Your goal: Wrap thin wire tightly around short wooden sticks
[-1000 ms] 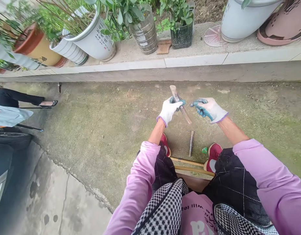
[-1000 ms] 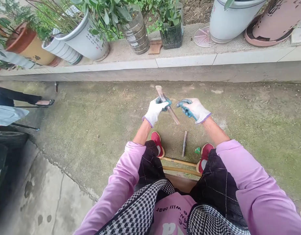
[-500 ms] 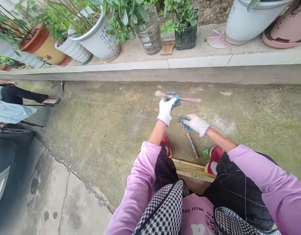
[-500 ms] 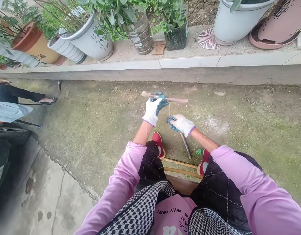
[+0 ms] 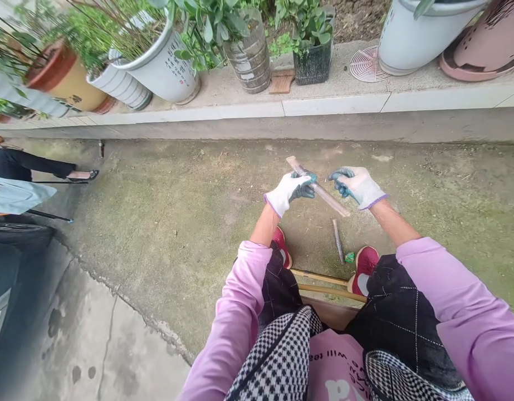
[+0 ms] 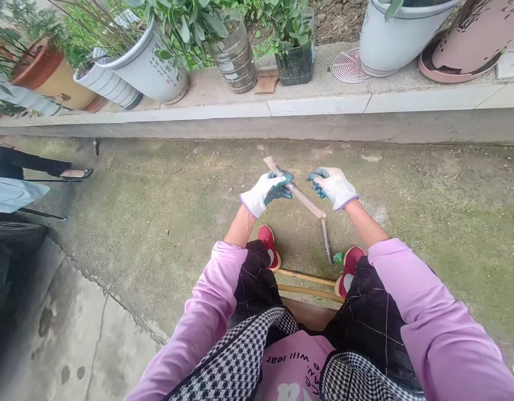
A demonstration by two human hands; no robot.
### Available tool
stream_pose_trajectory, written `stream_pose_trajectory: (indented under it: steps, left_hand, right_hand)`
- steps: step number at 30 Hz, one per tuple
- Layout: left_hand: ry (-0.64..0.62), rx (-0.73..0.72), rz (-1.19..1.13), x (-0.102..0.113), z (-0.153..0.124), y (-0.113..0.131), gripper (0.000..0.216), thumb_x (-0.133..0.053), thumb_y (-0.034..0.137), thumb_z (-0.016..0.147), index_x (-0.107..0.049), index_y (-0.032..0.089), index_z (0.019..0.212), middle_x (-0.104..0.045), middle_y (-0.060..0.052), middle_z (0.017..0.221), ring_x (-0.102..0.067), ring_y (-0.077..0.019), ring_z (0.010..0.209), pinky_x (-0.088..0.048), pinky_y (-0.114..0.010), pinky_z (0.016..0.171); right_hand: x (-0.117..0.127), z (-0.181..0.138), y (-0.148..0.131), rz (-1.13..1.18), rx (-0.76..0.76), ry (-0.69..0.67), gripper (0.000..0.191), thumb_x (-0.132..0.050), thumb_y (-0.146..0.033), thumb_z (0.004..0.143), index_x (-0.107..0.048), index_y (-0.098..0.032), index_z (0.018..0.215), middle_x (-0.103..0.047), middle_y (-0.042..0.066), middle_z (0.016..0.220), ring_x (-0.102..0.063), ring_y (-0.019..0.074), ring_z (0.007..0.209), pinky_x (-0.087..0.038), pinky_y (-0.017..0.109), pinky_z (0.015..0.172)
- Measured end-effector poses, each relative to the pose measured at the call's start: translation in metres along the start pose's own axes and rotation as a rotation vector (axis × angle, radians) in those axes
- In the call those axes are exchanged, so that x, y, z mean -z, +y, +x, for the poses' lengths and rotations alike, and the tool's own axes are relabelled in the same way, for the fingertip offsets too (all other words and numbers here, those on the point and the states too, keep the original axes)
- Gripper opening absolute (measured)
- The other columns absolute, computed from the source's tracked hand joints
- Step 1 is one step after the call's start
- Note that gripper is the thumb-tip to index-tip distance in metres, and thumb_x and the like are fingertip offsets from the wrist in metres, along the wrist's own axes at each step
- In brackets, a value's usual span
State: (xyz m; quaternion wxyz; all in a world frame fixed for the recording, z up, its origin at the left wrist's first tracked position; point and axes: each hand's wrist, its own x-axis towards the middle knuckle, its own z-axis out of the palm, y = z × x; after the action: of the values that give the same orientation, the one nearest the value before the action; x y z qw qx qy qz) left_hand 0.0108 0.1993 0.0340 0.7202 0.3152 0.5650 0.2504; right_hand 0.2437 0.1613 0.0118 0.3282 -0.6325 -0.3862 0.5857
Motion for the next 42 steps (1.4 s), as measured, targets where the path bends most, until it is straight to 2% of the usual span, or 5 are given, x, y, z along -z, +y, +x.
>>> stream_pose_trajectory:
  steps: [7,20,25,31,42]
  left_hand:
    - [0.081,-0.058,-0.511,-0.011,-0.009,0.005,0.015,-0.083,0.008,0.114,-0.077,0.02,0.121,-0.081,0.004,0.082,-0.084,-0.0147,0.069,-0.078,-0.038,0.11]
    - [0.124,-0.149,-0.454,-0.015,0.0,0.0,0.044,-0.1,0.0,0.084,-0.078,0.021,0.116,-0.09,-0.002,0.096,-0.094,-0.0251,0.1,-0.078,-0.059,0.123]
    - [0.137,-0.149,-0.526,-0.017,-0.001,0.004,0.039,-0.094,0.001,0.094,-0.075,0.022,0.12,-0.09,-0.002,0.1,-0.093,-0.0227,0.098,-0.078,-0.057,0.122]
    - [0.096,-0.165,-0.456,-0.03,0.001,0.005,0.044,-0.105,0.004,0.088,-0.078,0.021,0.119,-0.088,0.0,0.099,-0.09,-0.0201,0.095,-0.078,-0.053,0.119]
    - [-0.126,-0.181,-0.293,-0.028,-0.006,-0.006,0.055,-0.113,0.011,0.074,-0.085,0.017,0.121,-0.091,-0.006,0.103,-0.088,-0.0234,0.09,-0.075,-0.04,0.093]
  right_hand:
    - [-0.037,-0.009,0.011,-0.05,-0.041,-0.202,0.003,-0.083,-0.019,0.098,-0.083,-0.022,0.096,-0.084,0.003,0.082,-0.073,0.0151,0.067,-0.053,0.018,0.053]
    - [-0.036,-0.016,0.015,-0.395,0.143,-0.306,0.014,-0.081,-0.02,0.099,-0.093,-0.027,0.099,-0.093,0.003,0.093,-0.086,0.0221,0.08,-0.068,0.028,0.072]
    - [-0.026,-0.011,0.018,-0.55,0.336,-0.123,0.019,-0.084,-0.024,0.099,-0.098,-0.032,0.11,-0.1,0.007,0.124,-0.092,0.0336,0.127,-0.073,0.047,0.121]
    - [0.009,-0.021,0.013,-0.384,0.421,0.272,0.027,-0.071,-0.04,0.108,-0.095,-0.03,0.118,-0.096,0.014,0.141,-0.088,0.0385,0.137,-0.067,0.054,0.131]
    - [0.002,-0.023,-0.002,0.094,0.044,-0.344,0.076,-0.109,-0.08,0.073,-0.081,-0.023,0.115,-0.082,0.003,0.081,-0.068,0.0183,0.058,-0.057,0.029,0.051]
